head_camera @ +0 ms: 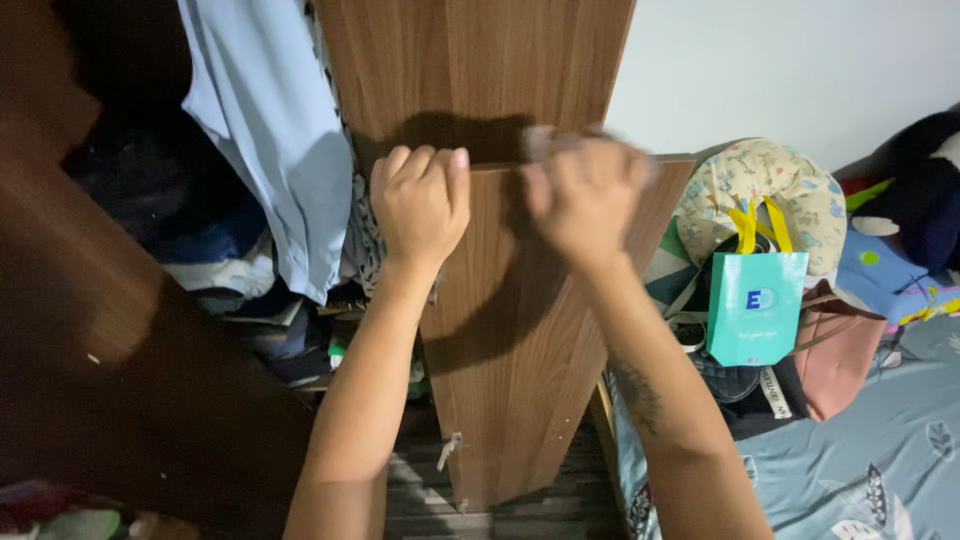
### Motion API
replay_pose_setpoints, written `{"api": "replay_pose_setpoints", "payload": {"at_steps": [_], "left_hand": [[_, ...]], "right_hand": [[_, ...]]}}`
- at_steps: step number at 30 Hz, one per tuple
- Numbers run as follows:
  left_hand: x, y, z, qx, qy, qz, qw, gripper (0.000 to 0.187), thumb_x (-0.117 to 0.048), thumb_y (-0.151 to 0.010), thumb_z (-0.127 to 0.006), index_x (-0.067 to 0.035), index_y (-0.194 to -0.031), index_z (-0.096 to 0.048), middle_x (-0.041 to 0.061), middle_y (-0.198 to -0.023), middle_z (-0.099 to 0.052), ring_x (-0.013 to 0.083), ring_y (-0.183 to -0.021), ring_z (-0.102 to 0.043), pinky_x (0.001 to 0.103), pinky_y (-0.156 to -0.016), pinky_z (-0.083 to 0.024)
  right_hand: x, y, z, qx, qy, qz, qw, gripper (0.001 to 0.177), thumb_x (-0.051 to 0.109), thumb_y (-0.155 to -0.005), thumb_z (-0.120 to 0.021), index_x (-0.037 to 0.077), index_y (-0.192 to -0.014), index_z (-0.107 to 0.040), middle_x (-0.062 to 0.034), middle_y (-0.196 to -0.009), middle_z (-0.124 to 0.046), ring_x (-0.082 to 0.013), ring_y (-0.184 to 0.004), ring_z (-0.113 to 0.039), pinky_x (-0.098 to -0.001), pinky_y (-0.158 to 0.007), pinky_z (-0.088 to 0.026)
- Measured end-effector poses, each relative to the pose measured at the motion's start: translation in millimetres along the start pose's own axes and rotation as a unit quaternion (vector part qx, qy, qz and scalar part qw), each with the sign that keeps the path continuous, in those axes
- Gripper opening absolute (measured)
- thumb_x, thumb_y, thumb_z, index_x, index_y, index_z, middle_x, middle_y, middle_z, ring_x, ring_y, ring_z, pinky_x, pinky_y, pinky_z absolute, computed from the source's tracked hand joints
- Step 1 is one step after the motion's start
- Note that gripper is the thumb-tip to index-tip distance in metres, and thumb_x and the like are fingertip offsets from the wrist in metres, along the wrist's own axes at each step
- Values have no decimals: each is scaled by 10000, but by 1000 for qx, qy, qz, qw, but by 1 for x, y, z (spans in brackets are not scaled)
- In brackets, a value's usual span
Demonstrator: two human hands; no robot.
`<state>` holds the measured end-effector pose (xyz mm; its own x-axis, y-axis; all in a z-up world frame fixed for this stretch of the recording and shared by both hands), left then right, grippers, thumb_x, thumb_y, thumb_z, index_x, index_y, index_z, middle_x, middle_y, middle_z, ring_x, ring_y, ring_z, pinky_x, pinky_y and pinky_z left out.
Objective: The person wipes the exterior and interior surfaces of a wooden wardrobe door using a cloth. They systematically clean the door panel, edges, and hinges while kneeling on the floor.
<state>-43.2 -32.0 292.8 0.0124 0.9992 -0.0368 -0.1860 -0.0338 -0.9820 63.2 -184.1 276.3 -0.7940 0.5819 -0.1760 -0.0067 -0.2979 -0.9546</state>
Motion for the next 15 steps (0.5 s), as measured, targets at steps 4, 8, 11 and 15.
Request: {"api": "replay_pose_setpoints", "payload": {"at_steps": [4,8,11,15], "left_hand": [[-5,-5,-8,-15,7,-1,1000,321,-220,-1045,-613,-74,-770,-691,60,-741,-612,282,-750,-564,440,-715,-435],[-5,-7,-20,-14,-4,4,1000,339,-201,-1025,-643,-77,-710,-656,66,-713,-592,283,-726,-555,432,-695,-437],[-3,-5,-19,-38,-12,-4,999,309,-196,-1011,-640,-76,-726,-661,62,-732,-599,282,-747,-559,434,-692,-425],[5,-3,-19,-31,-35,4,999,315,-190,-1017,-647,-66,-727,-656,64,-726,-591,280,-743,-555,431,-691,-423]], "right_hand": [[-66,30,6,-27,35,-116,992,273,186,-1016,-733,82,-1247,-631,-155,-1287,-597,-406,-1325,-502,-581,-1145,-332],[-100,60,-5,-65,-60,-200,976,445,171,-1133,-642,15,-1501,-448,-268,-1487,-442,-469,-1412,-437,-550,-1238,-340],[-108,80,-13,-103,-144,-248,952,512,189,-1187,-567,-4,-1590,-317,-283,-1583,-405,-464,-1485,-442,-510,-1279,-345],[-107,111,-29,-101,-149,-296,938,502,217,-1184,-525,-20,-1581,-328,-313,-1584,-448,-454,-1480,-461,-470,-1248,-380]]}}
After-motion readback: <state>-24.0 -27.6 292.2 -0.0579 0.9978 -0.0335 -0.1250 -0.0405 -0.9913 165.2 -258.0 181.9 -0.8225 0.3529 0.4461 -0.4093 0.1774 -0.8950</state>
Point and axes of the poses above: each hand's wrist, its own y-axis away from the middle knuckle, its own z-axis out of the back of the hand, x = y × z, the point moved 7 cm from there along -y, towards the middle knuckle
